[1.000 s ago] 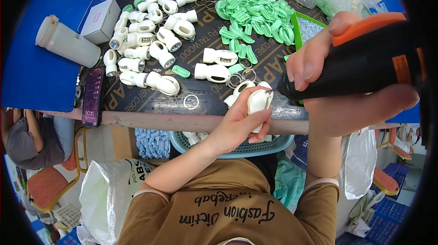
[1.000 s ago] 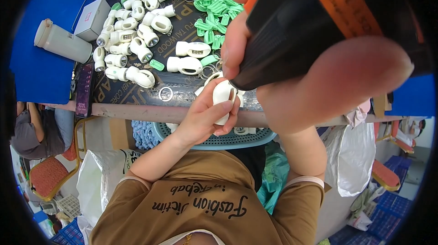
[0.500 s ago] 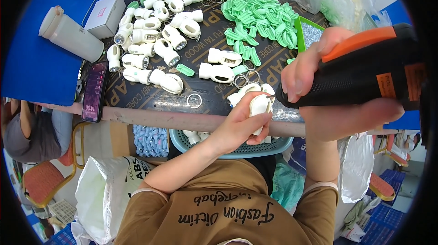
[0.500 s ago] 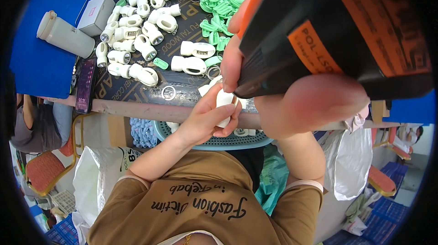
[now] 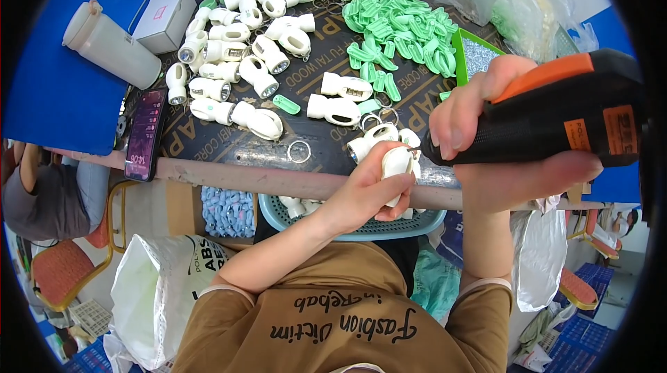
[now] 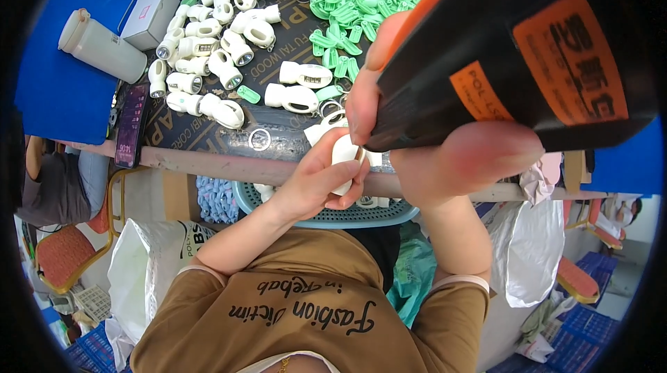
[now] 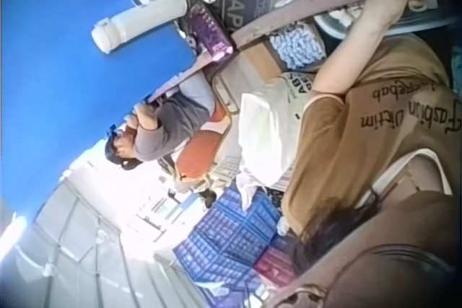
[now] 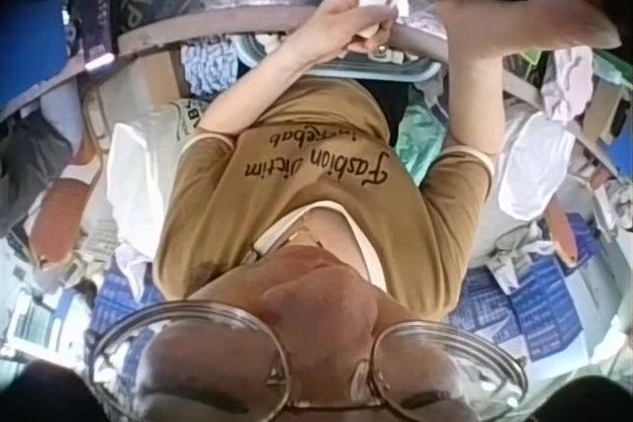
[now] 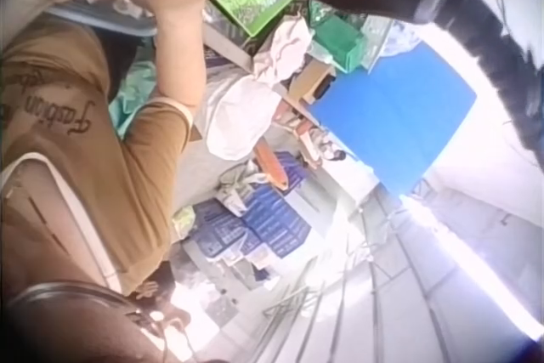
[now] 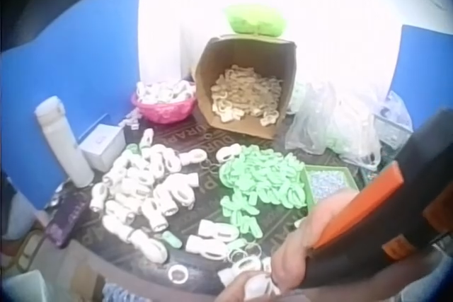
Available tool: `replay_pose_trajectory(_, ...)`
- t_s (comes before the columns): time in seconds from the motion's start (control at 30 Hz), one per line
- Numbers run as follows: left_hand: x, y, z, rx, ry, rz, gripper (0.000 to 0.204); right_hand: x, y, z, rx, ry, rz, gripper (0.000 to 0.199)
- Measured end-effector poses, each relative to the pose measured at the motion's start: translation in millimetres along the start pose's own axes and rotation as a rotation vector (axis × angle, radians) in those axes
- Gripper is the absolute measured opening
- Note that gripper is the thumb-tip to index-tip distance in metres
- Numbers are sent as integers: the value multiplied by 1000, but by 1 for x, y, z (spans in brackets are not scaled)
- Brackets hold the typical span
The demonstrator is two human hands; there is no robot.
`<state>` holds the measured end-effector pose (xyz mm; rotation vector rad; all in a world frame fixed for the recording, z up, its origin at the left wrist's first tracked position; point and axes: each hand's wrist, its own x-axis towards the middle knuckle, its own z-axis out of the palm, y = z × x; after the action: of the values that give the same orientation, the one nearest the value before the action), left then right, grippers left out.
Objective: The person is assembling small plastic toy components by inserting parts and using an electric screwdriver to fasten them.
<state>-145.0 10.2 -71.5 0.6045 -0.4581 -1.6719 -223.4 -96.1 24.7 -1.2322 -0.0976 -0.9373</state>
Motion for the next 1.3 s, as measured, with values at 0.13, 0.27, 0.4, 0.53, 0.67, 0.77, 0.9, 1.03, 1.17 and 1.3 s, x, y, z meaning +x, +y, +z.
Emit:
replay_pose_trajectory(0.13,-1,-1,-2,40,5,8,31,2,-1,23,-317,341,26,90)
replay_pose_trajectory(0.27,-1,-1,-1,75,-11,29,31,0,-6,26,-476,326,45,89)
replay_pose_trajectory(0.4,1,0,-3,134,-32,31,33,-2,-8,16,-296,322,-34,88)
replay_pose_trajectory(0.53,0,13,7,933,11,443,39,-5,-41,3,-108,221,-146,84)
replay_pose_trajectory(0.67,9,44,21,1683,225,575,44,-11,-67,-26,-171,273,-245,81)
replay_pose_trajectory(0.77,33,60,15,1996,204,482,41,-12,-68,-41,-183,393,-250,79)
replay_pose_trajectory(0.9,56,77,10,2303,20,393,28,-18,-69,-57,-209,471,-202,78)
replay_pose_trajectory(1.03,101,153,-32,2391,376,317,15,-15,-71,-76,-277,520,-213,78)
replay_pose_trajectory(1.17,138,220,-96,2436,550,221,26,-8,-70,-99,-346,570,-271,77)
replay_pose_trajectory(1.3,158,233,-115,2425,544,59,43,-3,-64,-114,-383,621,-320,69)
